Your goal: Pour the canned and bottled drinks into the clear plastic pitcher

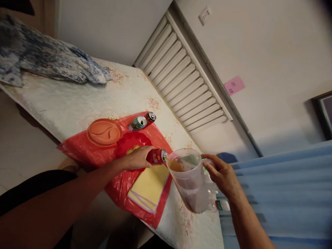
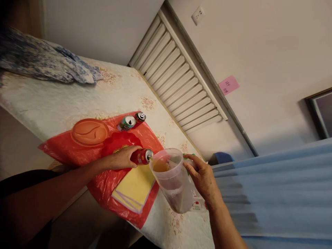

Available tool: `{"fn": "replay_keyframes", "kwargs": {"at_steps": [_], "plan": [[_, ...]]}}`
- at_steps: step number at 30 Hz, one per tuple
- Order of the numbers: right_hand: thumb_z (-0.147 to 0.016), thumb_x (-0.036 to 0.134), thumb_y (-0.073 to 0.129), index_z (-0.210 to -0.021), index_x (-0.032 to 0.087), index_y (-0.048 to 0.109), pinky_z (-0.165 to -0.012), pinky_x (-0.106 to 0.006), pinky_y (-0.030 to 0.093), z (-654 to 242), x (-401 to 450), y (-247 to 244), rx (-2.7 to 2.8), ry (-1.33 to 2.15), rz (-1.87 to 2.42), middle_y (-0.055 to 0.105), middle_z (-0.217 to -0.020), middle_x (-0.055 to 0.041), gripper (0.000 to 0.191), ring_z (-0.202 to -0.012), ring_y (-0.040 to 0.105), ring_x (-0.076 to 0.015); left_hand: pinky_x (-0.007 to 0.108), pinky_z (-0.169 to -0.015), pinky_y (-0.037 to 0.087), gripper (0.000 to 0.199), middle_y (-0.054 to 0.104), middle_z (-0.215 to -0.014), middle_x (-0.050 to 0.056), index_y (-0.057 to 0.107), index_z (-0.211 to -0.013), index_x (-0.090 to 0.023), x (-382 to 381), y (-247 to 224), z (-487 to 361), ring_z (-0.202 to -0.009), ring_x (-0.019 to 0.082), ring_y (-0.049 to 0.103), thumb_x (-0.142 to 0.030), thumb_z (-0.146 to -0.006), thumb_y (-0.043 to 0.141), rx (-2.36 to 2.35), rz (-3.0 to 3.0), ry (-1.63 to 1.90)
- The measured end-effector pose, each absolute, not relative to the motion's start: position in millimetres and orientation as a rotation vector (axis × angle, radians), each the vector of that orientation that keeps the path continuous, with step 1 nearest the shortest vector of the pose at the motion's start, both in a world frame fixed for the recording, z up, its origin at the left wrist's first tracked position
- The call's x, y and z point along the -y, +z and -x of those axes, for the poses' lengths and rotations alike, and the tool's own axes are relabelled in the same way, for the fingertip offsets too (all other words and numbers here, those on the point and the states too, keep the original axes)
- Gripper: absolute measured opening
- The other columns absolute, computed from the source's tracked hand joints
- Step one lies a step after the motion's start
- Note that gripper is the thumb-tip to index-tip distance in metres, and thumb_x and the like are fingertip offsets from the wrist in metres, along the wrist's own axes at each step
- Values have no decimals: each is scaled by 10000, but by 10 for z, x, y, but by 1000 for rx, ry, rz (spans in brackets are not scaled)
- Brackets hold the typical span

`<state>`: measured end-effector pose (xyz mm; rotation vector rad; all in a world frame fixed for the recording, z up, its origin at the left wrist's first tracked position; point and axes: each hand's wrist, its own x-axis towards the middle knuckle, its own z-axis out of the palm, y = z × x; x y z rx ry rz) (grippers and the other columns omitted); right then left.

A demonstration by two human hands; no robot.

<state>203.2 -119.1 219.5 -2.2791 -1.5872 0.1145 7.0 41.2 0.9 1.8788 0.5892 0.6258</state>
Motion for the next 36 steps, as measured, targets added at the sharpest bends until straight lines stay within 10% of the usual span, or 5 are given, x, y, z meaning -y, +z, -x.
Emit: {"fn": "replay_keyframes", "kwargs": {"at_steps": [23,36], "plan": [[-785,474,727,-1083,178,680,-404,-196,221,-2287,1317,1770,1174,413,1904,345,-492,109,422,-416,264,-63,321,-847,516,630,689,-1179,58,601,-1223,-235,-422,-44,-69,-1054,273,657,-229,-613,757,-538,-1819,635],[-778,421,744,-665,211,470,-372,-185,189,-2133,845,1691,881,317,1441,294,-453,128,363,-385,235,-48,308,-830,522,749,699,-1194,39,586,-1298,-233,-358,87,108,-1082,285,647,-203,-568,750,-324,-1672,464]]}}
